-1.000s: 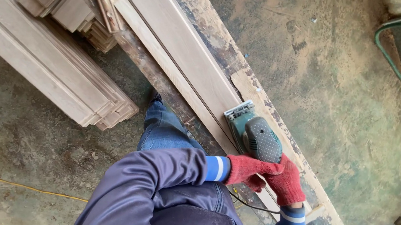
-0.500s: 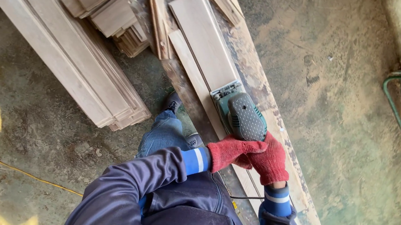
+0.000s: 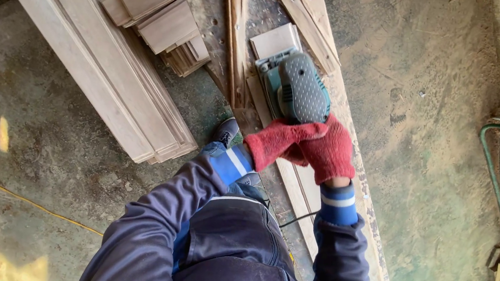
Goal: Sanding a piece of wood trim using a power sander and a manual sanding block.
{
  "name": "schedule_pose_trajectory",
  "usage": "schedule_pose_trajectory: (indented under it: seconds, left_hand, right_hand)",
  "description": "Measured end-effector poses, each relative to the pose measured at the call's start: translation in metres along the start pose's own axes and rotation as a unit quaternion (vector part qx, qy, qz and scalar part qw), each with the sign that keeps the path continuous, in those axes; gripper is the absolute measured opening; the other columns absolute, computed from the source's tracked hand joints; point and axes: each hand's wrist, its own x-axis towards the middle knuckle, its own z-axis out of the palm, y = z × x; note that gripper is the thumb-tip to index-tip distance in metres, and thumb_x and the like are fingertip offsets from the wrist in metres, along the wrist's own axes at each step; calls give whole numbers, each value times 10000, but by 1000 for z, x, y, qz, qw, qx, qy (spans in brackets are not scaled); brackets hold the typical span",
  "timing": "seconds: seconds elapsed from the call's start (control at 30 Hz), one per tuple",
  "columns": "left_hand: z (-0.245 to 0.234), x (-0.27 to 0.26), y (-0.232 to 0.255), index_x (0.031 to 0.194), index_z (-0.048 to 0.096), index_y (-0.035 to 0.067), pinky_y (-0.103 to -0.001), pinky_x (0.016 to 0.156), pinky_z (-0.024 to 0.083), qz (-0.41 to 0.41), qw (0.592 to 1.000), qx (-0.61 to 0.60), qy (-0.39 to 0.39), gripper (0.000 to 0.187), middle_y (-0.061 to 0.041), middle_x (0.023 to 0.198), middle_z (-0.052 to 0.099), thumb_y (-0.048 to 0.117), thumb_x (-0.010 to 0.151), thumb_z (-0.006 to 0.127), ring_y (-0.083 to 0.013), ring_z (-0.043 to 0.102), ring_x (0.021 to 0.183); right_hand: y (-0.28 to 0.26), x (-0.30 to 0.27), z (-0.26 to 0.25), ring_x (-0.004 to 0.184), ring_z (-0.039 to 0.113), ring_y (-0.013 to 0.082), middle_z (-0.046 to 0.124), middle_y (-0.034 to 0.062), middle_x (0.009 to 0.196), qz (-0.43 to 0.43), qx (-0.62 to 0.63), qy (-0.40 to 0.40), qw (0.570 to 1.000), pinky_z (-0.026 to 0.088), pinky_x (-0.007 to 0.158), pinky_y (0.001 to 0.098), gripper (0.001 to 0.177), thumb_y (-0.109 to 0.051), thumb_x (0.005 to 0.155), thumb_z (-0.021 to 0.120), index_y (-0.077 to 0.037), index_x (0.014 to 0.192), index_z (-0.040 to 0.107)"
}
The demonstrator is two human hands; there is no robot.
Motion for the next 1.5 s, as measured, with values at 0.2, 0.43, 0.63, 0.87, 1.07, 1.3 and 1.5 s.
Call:
schedule_pose_trajectory:
  seconds: [0.2, 0.43, 0.63, 0.87, 1.07, 1.3, 1.5]
  left_hand:
    - [-4, -8, 63, 1105, 669, -132, -623, 689, 644, 65, 998, 9, 19, 649, -361, 888, 700, 276, 675, 933, -538, 737, 786]
    - [9, 0, 96, 995, 703, -76, -683, 722, 629, 99, 994, 39, 12, 630, -318, 827, 726, 414, 650, 898, -511, 766, 788]
    - [15, 11, 56, 988, 718, -37, -603, 738, 662, 84, 994, 73, -9, 609, -252, 809, 739, 452, 673, 899, -446, 780, 766]
    - [39, 11, -26, 999, 695, -23, -604, 726, 650, 44, 996, 77, -22, 609, -246, 809, 729, 461, 687, 894, -440, 767, 750]
    - [56, 6, -133, 1024, 709, -28, -613, 717, 653, 21, 995, 88, -37, 552, -269, 822, 736, 428, 765, 879, -483, 759, 795]
    - [89, -7, -272, 1085, 691, -26, -596, 693, 659, -38, 993, 100, -44, 545, -258, 874, 721, 366, 769, 898, -472, 748, 814]
    - [120, -9, -400, 1053, 696, -41, -551, 672, 667, -79, 987, 134, -42, 682, -261, 878, 699, 464, 680, 961, -459, 734, 803]
  right_hand:
    - [-64, 24, -32, 1003, 671, 561, 727, 302, 940, -45, 25, 13, 999, 556, 855, 647, 444, -353, 896, 592, 17, 1108, 716]
    - [-69, 58, -38, 966, 687, 507, 723, 234, 886, -18, 69, 62, 996, 568, 786, 611, 423, -374, 856, 544, -78, 1079, 748]
    - [-29, 41, -32, 983, 675, 536, 728, 250, 913, -16, 71, 59, 996, 553, 752, 631, 414, -321, 842, 549, -66, 1091, 759]
    - [23, -15, -26, 1036, 673, 530, 740, 276, 958, 59, 64, 22, 996, 556, 843, 614, 456, -301, 795, 601, -10, 1113, 748]
    - [77, -97, -21, 1147, 639, 540, 719, 353, 1072, 92, 32, -16, 995, 532, 970, 576, 496, -248, 848, 596, 100, 1189, 688]
    - [217, -156, 47, 1107, 695, 421, 768, 210, 1027, 195, 59, 12, 979, 565, 927, 490, 570, -436, 825, 555, -51, 1200, 745]
    - [306, -268, 60, 1050, 697, 481, 750, 289, 947, 193, 111, 10, 975, 571, 874, 572, 429, -287, 857, 547, 31, 1070, 740]
